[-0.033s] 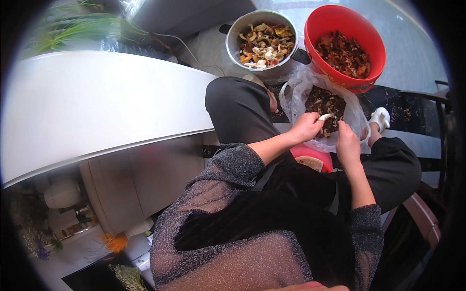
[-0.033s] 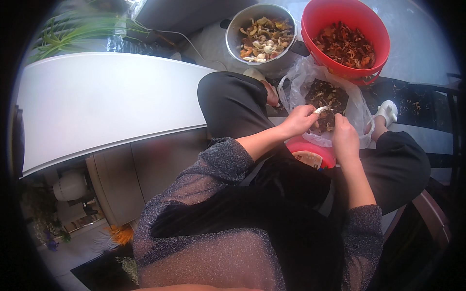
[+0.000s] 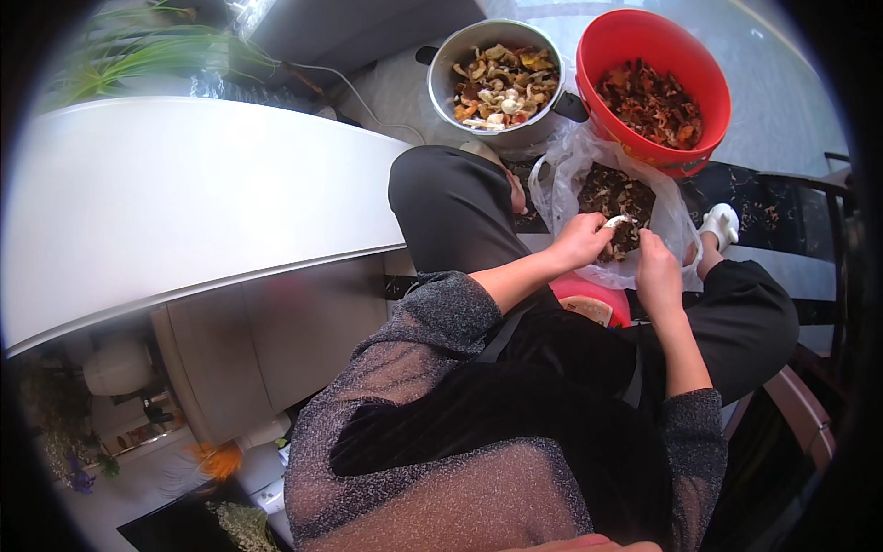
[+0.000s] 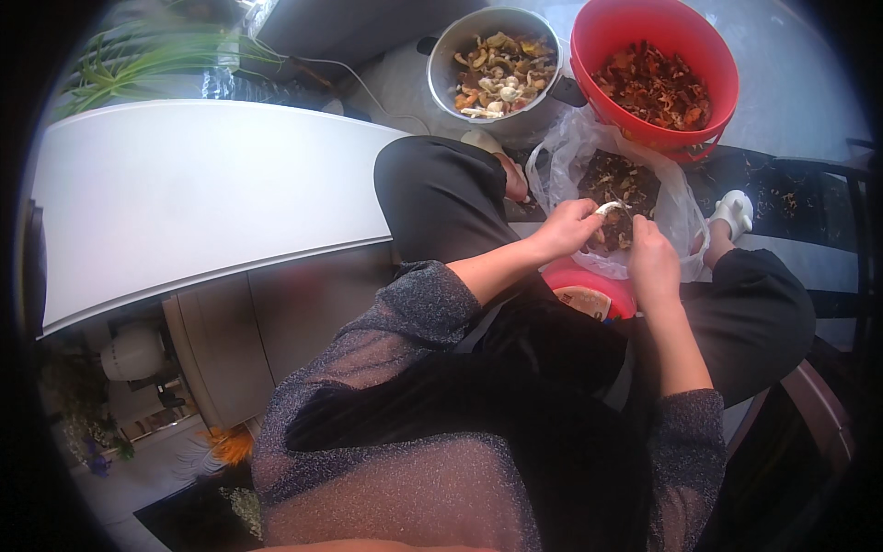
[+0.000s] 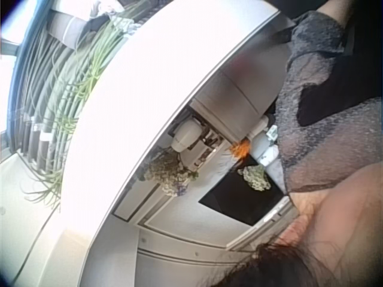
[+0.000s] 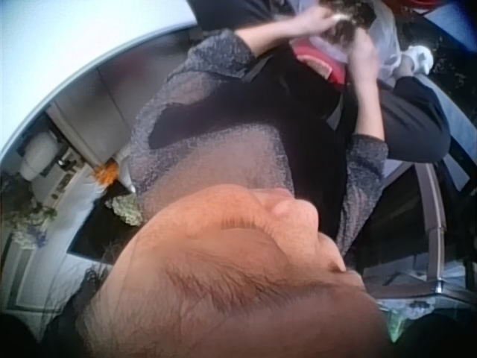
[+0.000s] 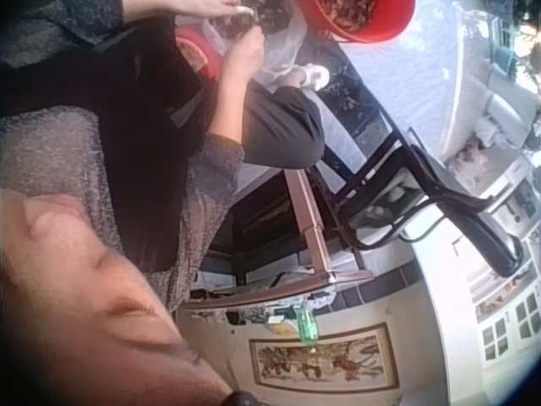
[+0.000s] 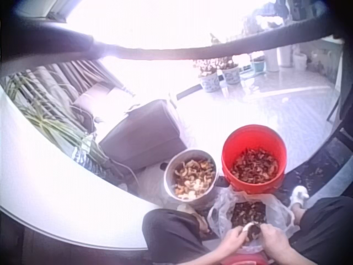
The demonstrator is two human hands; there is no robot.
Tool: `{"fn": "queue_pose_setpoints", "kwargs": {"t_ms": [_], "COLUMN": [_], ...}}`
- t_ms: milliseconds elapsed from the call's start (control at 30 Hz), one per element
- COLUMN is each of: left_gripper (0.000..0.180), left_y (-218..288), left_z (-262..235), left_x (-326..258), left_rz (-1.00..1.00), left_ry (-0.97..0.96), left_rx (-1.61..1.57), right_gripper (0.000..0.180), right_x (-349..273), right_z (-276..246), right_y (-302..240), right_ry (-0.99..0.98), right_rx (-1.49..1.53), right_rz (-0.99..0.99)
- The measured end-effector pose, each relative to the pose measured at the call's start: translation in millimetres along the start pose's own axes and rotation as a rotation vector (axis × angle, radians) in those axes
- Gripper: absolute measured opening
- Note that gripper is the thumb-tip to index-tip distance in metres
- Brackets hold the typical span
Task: The person sits on the floor and uses a small knife to peel the outer layer of mushrooms. The peeled pieces are placed into a metal pot, while the discarded skins are put into a red bucket. The person handles each mushroom one at a time from a plastic bag.
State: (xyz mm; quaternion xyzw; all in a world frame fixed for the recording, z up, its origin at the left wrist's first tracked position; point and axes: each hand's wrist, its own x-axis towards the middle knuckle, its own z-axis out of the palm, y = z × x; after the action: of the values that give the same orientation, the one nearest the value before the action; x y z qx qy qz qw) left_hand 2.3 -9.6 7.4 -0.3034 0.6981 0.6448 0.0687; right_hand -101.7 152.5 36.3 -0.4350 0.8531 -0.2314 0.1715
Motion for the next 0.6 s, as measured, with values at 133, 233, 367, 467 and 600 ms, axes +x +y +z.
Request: {"fn": "queue_pose_setpoints", "kwargs": {"t_ms": [133, 233, 367, 467, 600], "left_gripper": [0.021, 0.021, 0.023, 0.023, 0.022], "left_y": [-1.9, -4.0, -3.4, -2.3, -3.1], "left_z": [0.3, -0.6, -1.6, -2.4, -1.6], "left_x": [1.9, 1.8, 2.2, 3.5, 4.6], "left_rz": [-0.136, -0.178, -0.223, -0.230, -0.240], "left_ry": [-0.091, -0.151, -0.165, -0.173, -0.153], "left_rx": [-0.329, -0.456, -0.520, -0.495, -0.438], "right_gripper": [0.022, 0.019, 0.015, 0.013, 0.013], "right_x": [-6.7, -7.6, -4.0, -3.6, -4.3], "right_z": [5.6, 7.7, 6.9, 7.1, 9.1], "right_y": [-9.1, -11.1, -6.8, -5.2, -2.1], "right_ry": [0.008, -0.010, -0.025, -0.023, -0.019], "right_rx": [0.030, 0.047, 0.036, 0.049, 0.104], "right_rz": [-0.117, -0.120, -0.094, -0.075, -0.063]}}
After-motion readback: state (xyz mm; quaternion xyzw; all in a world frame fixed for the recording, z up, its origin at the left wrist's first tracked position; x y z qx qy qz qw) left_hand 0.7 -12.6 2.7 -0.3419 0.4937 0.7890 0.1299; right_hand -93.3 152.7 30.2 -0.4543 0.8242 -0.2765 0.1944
